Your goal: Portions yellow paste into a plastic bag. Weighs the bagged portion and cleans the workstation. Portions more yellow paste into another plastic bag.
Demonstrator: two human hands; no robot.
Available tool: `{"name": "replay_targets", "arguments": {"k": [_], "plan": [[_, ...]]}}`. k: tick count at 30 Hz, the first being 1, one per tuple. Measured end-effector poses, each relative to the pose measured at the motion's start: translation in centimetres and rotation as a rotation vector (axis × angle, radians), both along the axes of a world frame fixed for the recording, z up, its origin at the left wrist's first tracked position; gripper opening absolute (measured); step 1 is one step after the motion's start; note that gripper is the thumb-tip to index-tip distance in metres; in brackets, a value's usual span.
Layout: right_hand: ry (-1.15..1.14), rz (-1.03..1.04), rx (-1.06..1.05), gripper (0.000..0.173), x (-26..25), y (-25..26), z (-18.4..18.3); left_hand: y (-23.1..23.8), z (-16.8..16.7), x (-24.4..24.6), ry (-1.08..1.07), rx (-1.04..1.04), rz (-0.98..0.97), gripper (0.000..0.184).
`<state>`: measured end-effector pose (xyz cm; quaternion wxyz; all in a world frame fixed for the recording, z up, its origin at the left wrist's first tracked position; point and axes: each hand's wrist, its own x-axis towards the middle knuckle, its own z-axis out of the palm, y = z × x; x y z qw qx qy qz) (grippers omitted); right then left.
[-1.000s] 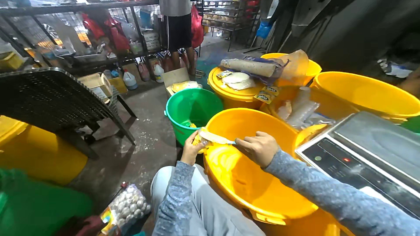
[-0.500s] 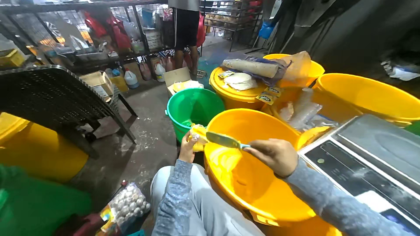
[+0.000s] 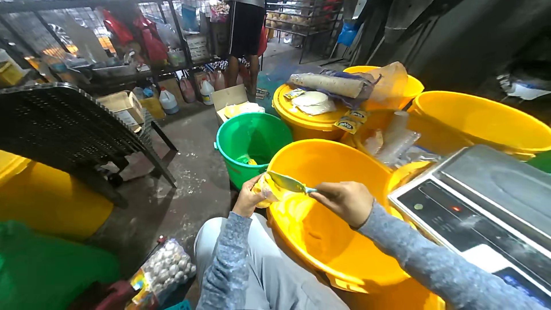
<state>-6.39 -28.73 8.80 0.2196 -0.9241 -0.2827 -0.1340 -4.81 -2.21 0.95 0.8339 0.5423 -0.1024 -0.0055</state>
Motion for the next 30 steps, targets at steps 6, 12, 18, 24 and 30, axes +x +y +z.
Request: {"name": "replay_targets", "arguments": {"k": [6,12,18,24,30], "plan": [[-0.398,0.325,-0.283,0.030,0.1,1.6,-1.6,0.8,-0.5,0.2,0.077,0.062,-0.047,0.072],[-0.226,0.463,-0.446,0.023,2.4,1.1,1.3,-0.3,0.0,0.1,0.232,0.183,-0.028,0.036],[-0.038,0.206,-0.442,0.017,2.2,-0.4,9.3,2.5,-0.3,1.9,0.152,0.062,0.232,0.031],[0.727,-0.053,-0.832,0.036,12.3,3.8,-1.1,4.6,1.1,3.3,0.232,-0.263,0.207,0.061],[1.047,-0.087,-0.967,0.030,12.3,-1.2,-25.1,5.1,0.9,3.5,0.307,-0.337,0.277,0.050]]}}
